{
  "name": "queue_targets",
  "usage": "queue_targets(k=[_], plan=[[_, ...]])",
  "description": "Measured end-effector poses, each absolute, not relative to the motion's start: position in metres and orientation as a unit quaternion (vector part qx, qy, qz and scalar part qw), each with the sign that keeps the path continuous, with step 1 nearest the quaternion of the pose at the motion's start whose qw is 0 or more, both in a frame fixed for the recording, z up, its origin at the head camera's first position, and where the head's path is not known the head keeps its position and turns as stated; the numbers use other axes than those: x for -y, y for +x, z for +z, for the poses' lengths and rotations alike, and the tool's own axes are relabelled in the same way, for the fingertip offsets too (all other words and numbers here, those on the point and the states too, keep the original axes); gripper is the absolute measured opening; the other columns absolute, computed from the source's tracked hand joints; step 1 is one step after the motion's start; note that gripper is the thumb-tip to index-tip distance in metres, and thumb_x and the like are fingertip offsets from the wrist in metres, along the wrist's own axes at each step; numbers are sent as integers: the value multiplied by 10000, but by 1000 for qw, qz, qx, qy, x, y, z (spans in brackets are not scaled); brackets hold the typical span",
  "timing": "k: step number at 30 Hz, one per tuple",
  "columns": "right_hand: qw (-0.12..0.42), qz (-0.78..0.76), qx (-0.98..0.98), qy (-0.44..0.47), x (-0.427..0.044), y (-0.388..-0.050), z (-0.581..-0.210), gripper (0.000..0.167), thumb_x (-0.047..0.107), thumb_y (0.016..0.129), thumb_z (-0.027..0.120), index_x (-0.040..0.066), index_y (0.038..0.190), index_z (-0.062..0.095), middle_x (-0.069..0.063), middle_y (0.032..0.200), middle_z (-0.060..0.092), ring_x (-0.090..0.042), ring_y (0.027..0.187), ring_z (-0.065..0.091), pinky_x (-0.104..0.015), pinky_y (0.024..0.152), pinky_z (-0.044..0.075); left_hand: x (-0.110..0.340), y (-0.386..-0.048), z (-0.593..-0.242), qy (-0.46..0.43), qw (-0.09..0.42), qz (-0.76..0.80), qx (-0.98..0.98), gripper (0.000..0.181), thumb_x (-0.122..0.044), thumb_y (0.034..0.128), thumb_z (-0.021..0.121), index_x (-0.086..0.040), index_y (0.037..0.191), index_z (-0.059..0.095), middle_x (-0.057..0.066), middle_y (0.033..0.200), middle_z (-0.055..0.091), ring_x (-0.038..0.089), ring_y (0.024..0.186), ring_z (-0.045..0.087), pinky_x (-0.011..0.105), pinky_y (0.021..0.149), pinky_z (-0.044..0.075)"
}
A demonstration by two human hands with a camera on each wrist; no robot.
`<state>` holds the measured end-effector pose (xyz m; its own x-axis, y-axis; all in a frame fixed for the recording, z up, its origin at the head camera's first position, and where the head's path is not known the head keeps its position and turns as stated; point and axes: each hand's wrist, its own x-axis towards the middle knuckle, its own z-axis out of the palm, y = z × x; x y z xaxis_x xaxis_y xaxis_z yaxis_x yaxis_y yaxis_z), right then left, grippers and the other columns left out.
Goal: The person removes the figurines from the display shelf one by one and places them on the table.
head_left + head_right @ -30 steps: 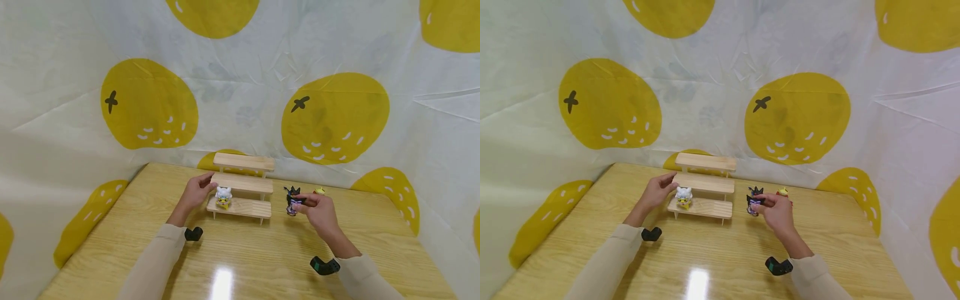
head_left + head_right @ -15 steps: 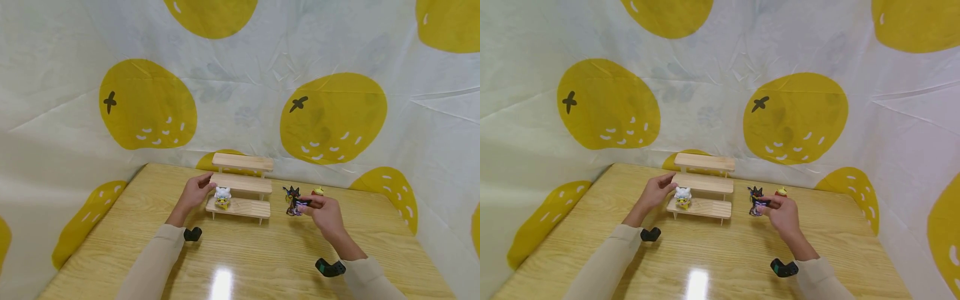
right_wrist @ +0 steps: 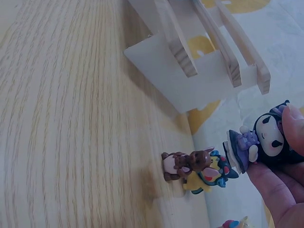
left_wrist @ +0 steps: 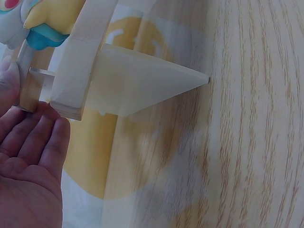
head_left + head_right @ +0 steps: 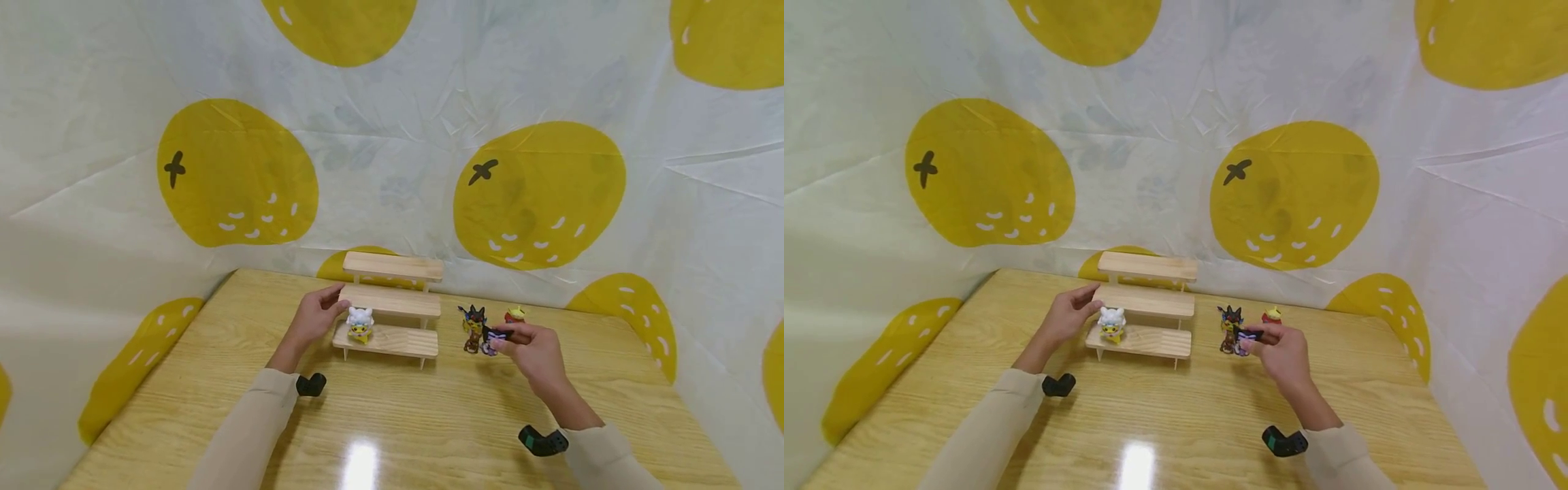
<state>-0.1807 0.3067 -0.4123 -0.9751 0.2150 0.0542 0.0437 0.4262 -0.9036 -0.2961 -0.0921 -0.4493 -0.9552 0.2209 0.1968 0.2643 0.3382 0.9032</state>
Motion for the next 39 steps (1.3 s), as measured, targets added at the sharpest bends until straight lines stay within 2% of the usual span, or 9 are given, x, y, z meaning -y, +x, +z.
queue_targets(k=[6,12,20,24,31,35,39], plan=[[70,532,839,-88,-311,-179,-412,338,73,920,801,-50,1230,740,-153,1105,793,8,817,706,-228,703,599,92,-296,-450,-146,17,-555,819,544,-188,1057,632,-24,1553,482,220,1547,540,375,1408,561,505,1125,516],[73,529,840,-93,-315,-178,-414,342,75,911,810,-50,1223,744,-73,1013,808,2,788,699,-240,690,600,91,-292,-445,-150,16,-559,815,545,-178,1056,631,-2,1548,477,242,1539,538,388,1401,564,501,1115,522],[75,523,845,-86,-322,-178,-420,352,77,909,812,-41,1234,745,-109,1037,813,3,787,706,-251,678,600,92,-296,-451,-145,10,-561,815,542,-185,1056,636,-19,1549,484,241,1538,540,393,1407,557,516,1134,508],[79,515,849,-87,-327,-178,-421,349,81,907,814,-33,1230,751,-99,1015,816,-19,759,688,-249,591,536,92,-296,-450,-145,12,-560,816,541,-188,1056,637,-25,1550,487,239,1544,534,398,1409,553,522,1140,500],[81,496,859,-95,-331,-178,-423,338,98,897,827,-8,1213,770,-105,1042,809,-6,741,657,-248,577,495,95,-295,-451,-144,11,-560,816,550,-183,1052,643,-16,1550,481,239,1535,544,389,1397,568,508,1133,510],[81,487,865,-91,-336,-177,-424,352,131,903,829,2,1225,767,-118,1032,805,-26,693,588,-272,531,419,95,-295,-450,-144,14,-562,815,548,-192,1052,644,-24,1548,487,226,1550,533,381,1413,555,503,1139,505],[78,486,866,-86,-340,-175,-426,364,129,916,817,-20,1241,752,-169,1087,799,14,788,682,-246,619,518,95,-296,-451,-154,19,-562,813,552,-191,1048,651,-7,1542,488,237,1543,536,392,1404,559,509,1135,507]])
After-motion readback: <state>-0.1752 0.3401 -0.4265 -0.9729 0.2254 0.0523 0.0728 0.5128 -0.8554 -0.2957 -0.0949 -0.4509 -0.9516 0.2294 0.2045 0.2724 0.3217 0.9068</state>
